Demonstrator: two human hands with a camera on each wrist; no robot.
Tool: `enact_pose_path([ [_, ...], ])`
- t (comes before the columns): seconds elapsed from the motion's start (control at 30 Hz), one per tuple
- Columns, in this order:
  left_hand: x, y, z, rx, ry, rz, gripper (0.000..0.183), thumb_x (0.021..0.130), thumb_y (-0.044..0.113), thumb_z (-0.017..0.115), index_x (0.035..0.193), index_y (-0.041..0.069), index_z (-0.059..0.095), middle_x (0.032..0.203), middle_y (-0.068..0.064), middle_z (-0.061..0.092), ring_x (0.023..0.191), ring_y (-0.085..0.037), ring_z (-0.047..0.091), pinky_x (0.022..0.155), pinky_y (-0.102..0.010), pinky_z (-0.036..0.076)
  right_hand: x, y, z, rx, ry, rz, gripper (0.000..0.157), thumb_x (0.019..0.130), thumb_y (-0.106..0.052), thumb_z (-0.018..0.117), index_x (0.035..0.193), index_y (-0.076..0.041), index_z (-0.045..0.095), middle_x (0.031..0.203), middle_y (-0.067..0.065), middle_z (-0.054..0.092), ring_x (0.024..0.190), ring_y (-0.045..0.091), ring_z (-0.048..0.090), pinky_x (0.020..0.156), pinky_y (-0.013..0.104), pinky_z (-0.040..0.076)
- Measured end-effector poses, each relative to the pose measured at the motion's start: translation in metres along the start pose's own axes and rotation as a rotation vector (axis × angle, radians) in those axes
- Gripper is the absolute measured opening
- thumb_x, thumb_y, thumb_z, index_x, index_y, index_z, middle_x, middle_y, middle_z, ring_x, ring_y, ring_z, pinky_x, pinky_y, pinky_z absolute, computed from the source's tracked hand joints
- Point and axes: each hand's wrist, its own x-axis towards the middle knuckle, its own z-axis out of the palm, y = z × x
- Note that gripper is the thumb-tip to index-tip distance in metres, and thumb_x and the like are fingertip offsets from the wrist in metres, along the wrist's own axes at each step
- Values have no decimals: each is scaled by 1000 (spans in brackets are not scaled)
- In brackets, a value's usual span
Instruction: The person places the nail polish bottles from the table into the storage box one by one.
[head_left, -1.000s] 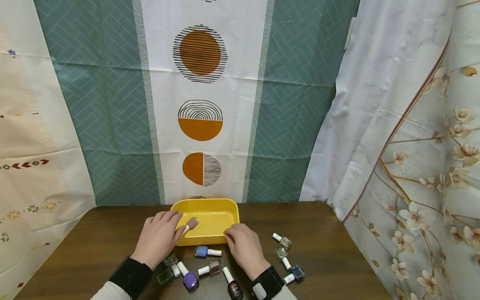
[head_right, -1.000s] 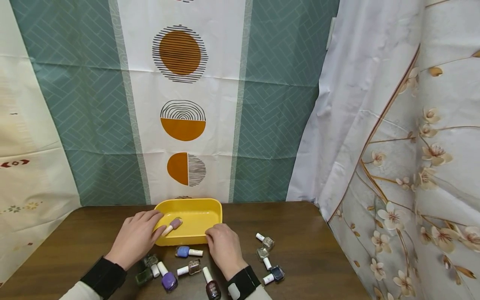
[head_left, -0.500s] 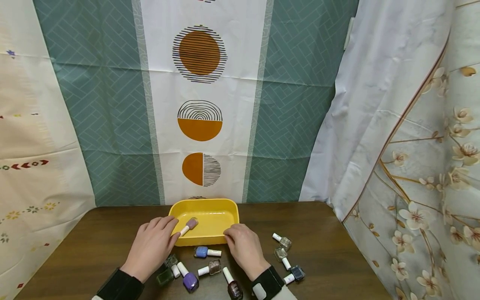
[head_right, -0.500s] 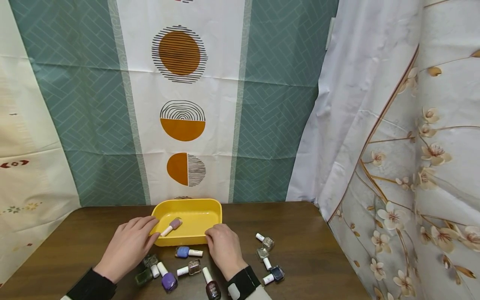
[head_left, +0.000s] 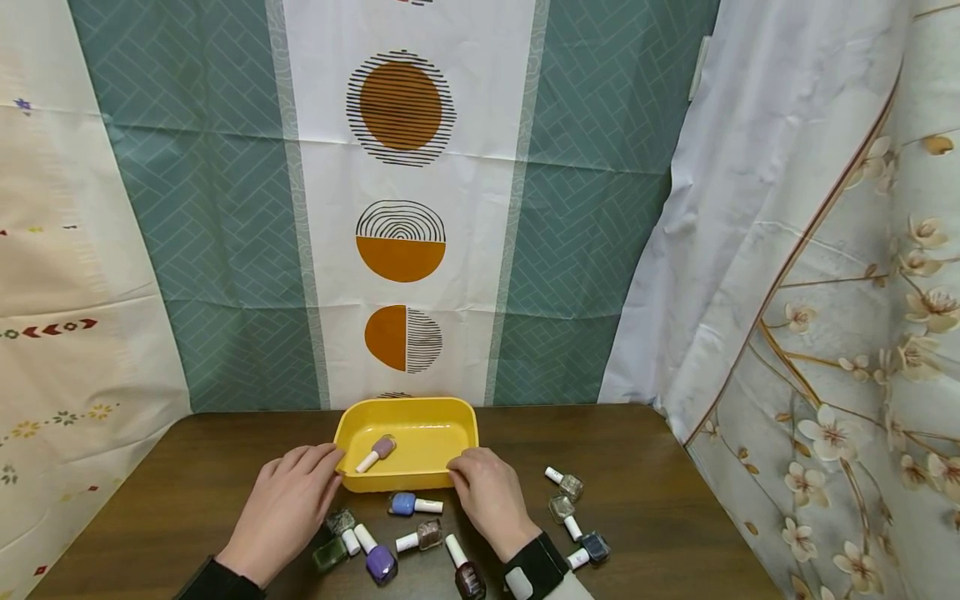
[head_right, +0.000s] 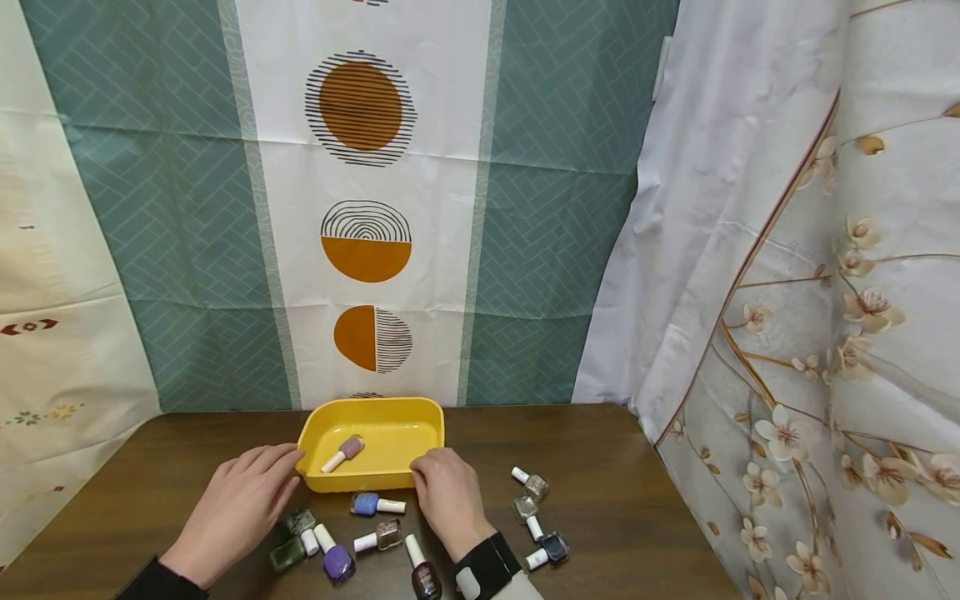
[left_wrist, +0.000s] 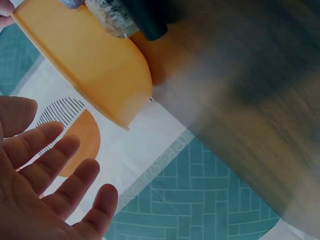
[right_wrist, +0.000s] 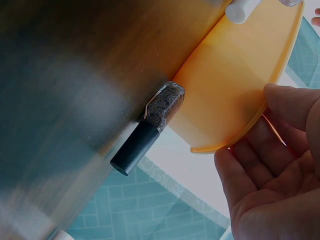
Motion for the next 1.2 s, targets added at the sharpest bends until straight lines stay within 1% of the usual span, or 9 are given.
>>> enact_pose_path([
  [0.3,-11,-6,3,10,-26,12,44,91,34,69,130,12,65,129,-5,62,121,-32,52,95,-58,39,-1,1,1,5,11,0,6,92,-26,71,95,-23,76,92,-13,66,91,8,61,78,29,51],
  [0.6,-19,-8,5,14,-16,33,40,91,31,69,128,14,66,129,-4,61,121,-31,52,94,-59,41,-1,1,1,6,14,-8,6,91,-25,72,95,-23,76,92,-13,66,91,8,61,78,29,51],
  [0.73,-23,-9,7,20,-16,49,40,91,28,70,128,14,66,130,-3,61,121,-29,53,93,-57,42,-1,0,1,4,18,-11,5,92,-25,72,94,-23,76,92,-14,66,91,8,61,78,28,51],
  [0.83,-25,-9,10,28,-29,61,40,90,24,71,129,13,66,130,-3,61,120,-29,54,91,-57,43,-1,1,1,1,19,-12,5,92,-25,72,94,-23,76,92,-14,66,91,8,61,79,28,51],
  [1.0,-26,-9,11,41,-94,56,43,88,20,73,129,13,65,131,-4,60,120,-30,53,90,-57,44,-1,1,1,-5,25,-17,5,91,-25,72,94,-24,76,92,-14,66,91,8,61,79,28,51],
  [1.2,-26,-10,14,31,-210,23,44,87,18,73,131,14,64,134,-5,59,123,-31,52,92,-61,42,0,1,2,-4,20,-13,5,91,-25,72,94,-24,76,92,-14,66,91,8,61,79,28,51],
])
